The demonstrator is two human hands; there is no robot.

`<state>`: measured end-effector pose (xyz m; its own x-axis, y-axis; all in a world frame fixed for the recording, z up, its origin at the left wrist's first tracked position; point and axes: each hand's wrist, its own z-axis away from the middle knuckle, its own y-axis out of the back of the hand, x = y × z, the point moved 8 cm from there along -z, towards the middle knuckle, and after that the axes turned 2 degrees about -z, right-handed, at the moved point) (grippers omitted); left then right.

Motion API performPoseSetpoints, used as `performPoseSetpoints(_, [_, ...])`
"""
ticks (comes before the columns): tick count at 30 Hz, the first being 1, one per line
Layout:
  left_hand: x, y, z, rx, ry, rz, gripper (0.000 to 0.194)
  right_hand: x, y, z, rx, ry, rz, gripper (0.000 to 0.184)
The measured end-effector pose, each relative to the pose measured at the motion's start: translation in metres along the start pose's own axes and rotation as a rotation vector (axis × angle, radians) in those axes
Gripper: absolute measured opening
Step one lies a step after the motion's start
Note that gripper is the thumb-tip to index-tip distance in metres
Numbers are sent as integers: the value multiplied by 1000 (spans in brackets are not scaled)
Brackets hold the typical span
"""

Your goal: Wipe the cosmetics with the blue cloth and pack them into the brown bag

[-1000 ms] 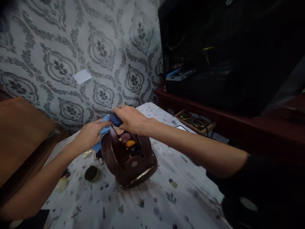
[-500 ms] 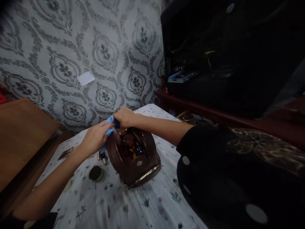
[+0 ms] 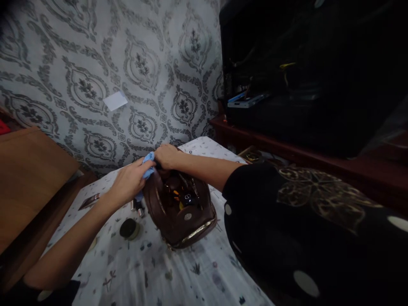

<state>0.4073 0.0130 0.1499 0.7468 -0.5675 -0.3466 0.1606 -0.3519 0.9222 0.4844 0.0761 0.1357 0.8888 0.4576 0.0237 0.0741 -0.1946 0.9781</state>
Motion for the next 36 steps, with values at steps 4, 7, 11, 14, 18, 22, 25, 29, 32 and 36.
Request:
performPoseSetpoints(4, [-2, -1, 0, 19, -7, 22, 45, -1, -5, -4, 12, -7, 67, 34])
performPoseSetpoints(7, [-1, 0, -1, 37, -30, 43, 44, 0, -8, -7, 18, -14, 97, 31])
performPoseSetpoints(11, [1, 1, -3, 37, -44, 33, 42, 2, -7, -6, -13, -9, 116, 31])
performPoseSetpoints(14, [3, 2, -5, 20, -60, 11, 42, 1, -4, -5, -62, 14, 117, 31])
performPoseSetpoints(18, [8, 5, -8, 1, -91, -8, 41, 2, 0, -5, -120, 31, 105, 34])
performPoseSetpoints(22, [7, 5, -9, -21, -107, 6, 41, 3, 2, -6, -125, 11, 105, 32])
performPoseSetpoints(25, [7, 3, -11, -30, -125, 45, 39, 4, 4, -2, -101, -19, 107, 33])
performPoseSetpoints(29, [5, 1, -14, -42, -129, 70, 38, 4, 7, 3, -86, -41, 95, 36])
performPoseSetpoints(32, [4, 2, -15, -41, -140, 84, 38, 4, 9, 5, -91, -38, 68, 36])
performPoseSetpoints(36, [2, 1, -14, -33, -150, 108, 40, 3, 9, 5, -107, -22, 29, 37])
